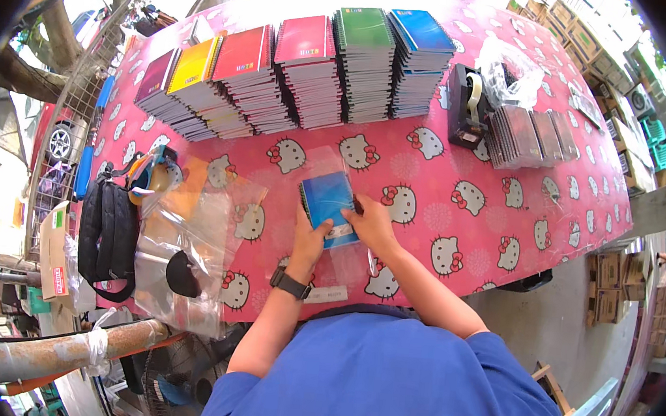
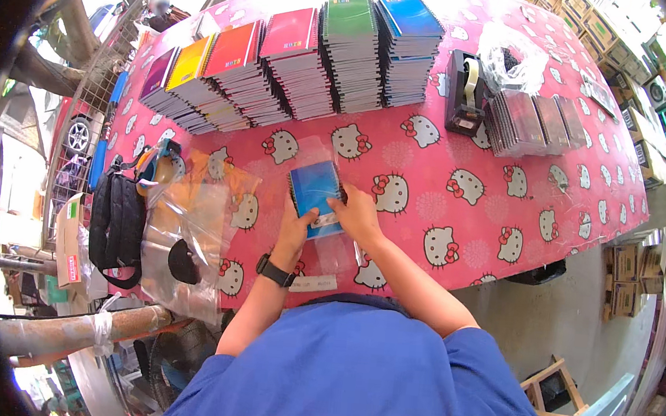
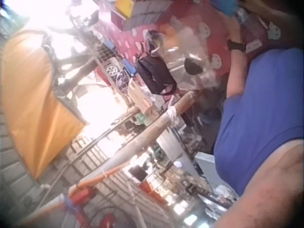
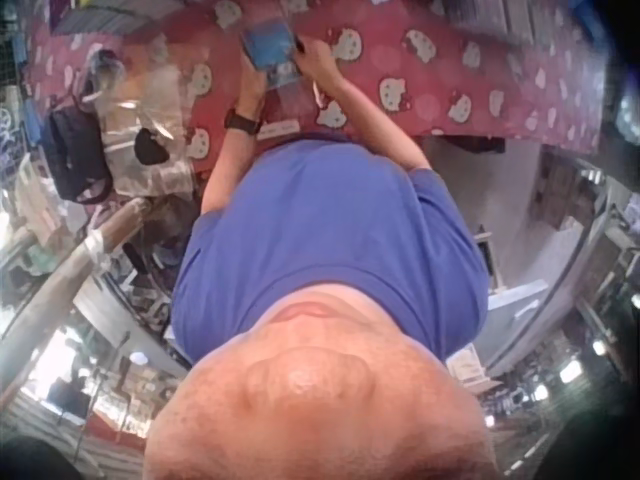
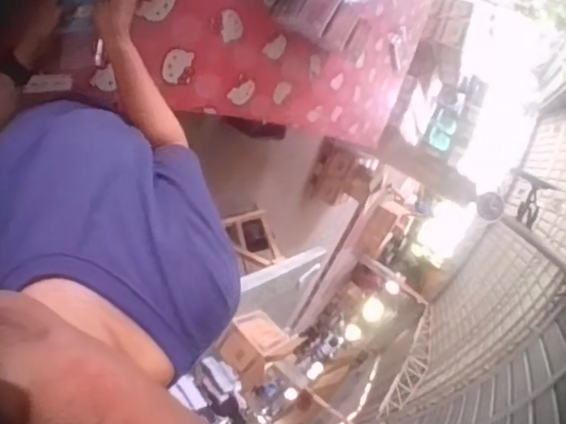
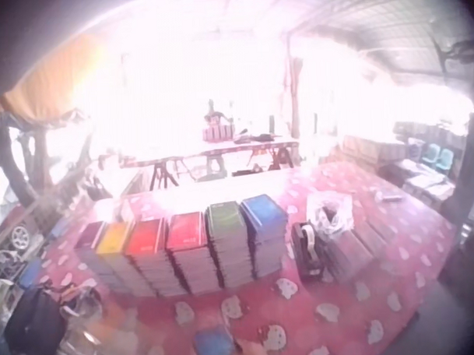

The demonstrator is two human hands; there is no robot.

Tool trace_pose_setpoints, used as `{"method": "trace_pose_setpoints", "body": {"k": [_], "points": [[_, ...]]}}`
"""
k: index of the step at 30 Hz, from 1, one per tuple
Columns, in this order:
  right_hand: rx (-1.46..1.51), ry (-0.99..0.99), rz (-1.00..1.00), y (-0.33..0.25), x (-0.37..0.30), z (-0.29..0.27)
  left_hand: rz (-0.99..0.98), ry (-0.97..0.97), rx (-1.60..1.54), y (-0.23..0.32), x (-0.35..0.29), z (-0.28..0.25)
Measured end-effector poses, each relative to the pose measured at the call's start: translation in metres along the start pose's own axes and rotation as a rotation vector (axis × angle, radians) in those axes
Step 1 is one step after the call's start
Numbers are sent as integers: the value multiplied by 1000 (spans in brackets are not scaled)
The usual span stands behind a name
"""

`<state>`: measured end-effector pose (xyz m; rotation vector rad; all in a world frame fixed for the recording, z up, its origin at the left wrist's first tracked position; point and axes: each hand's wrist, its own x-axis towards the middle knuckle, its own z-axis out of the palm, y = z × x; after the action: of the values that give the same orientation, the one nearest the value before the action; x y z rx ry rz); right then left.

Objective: The person picks up notebooks from stacks, places them into a plastic bag, and seals the bag using a tape dispenser.

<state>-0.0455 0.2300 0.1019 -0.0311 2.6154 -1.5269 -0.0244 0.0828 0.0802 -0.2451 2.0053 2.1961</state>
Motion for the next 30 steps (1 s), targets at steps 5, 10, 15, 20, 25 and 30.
{"method": "trace_pose_setpoints", "body": {"k": [5, 10, 15, 20, 25, 30], "points": [[-71, -67, 32, -7, 5, 1, 57, 246, -216, -19, 6, -7], [-519, 161, -359, 1, -3, 12, 104, 292, 91, -24, 3, -3], [-791, 82, -380, -5, -4, 18, 302, 412, 181, -24, 8, 4], [-825, 83, -323, -8, -5, 20, 258, 399, 280, -23, 8, 5], [-909, 66, -442, -7, -2, 22, 206, 389, 282, -15, 4, 9], [-853, -23, -409, -18, -3, 22, 276, 326, 382, -17, 6, -18]]}}
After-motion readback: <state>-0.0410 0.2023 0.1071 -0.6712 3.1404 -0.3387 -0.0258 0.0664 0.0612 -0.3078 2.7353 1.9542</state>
